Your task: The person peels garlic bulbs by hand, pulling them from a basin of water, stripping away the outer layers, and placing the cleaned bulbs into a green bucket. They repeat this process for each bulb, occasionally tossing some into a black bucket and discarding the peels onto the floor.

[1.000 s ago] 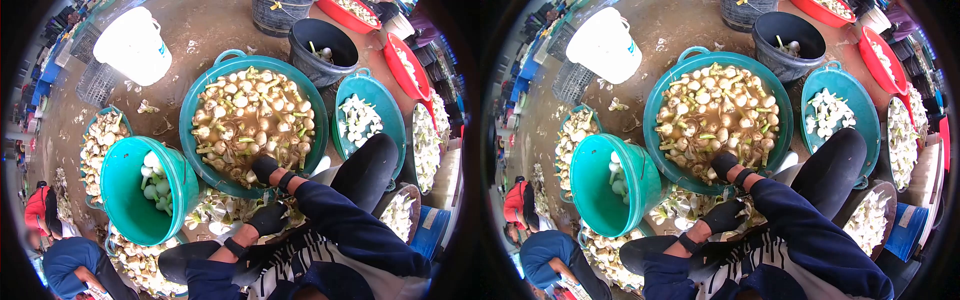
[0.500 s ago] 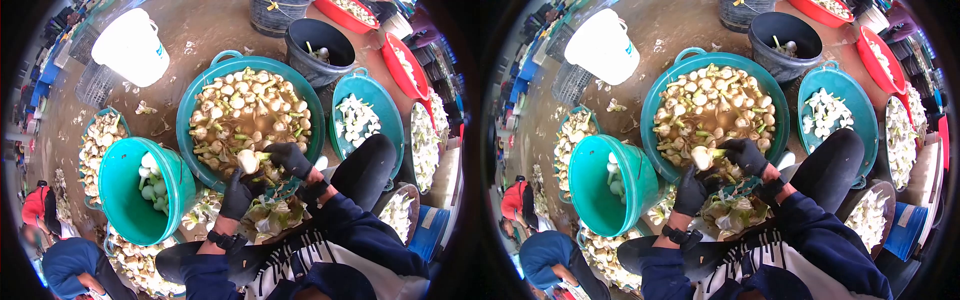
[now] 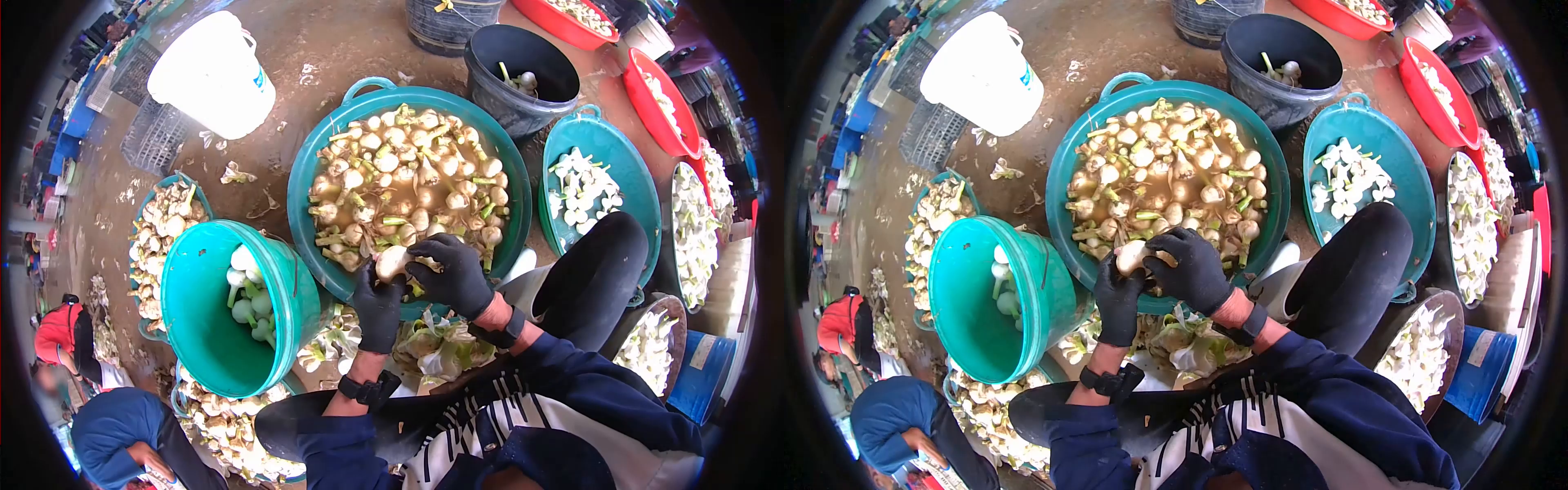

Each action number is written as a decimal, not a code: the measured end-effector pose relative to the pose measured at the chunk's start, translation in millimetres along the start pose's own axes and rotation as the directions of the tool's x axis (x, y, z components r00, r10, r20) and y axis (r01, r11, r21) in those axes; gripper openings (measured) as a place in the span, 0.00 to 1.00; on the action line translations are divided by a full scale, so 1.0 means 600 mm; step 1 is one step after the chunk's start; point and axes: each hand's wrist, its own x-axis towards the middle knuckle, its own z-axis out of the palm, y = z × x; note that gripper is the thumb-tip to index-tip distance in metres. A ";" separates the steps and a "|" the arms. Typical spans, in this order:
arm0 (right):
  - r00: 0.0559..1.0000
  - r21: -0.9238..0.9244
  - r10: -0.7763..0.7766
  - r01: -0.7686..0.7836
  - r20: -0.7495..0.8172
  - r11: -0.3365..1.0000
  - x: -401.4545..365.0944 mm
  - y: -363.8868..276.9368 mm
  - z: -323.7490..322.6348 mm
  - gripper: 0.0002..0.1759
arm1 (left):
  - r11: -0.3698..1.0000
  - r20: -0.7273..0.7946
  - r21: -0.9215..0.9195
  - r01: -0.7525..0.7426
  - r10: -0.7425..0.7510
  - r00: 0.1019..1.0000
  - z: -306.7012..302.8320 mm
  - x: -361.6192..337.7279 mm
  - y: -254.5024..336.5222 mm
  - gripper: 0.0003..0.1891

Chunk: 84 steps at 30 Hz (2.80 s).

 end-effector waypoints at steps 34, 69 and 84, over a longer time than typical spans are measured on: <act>0.985 -0.158 -0.129 0.147 0.119 0.977 -0.054 0.055 0.019 0.10 | 0.892 0.131 0.356 -0.280 0.249 0.960 -0.010 -0.017 -0.039 0.21; 0.917 0.322 -0.141 0.015 0.373 0.947 -0.058 0.081 -0.032 0.16 | 0.973 0.350 0.223 -0.063 -0.019 0.937 -0.062 -0.011 -0.079 0.23; 0.959 0.126 0.009 -0.046 0.284 0.991 -0.090 0.102 0.003 0.06 | 0.928 0.431 -0.006 0.373 -0.334 0.838 -0.020 -0.030 -0.024 0.24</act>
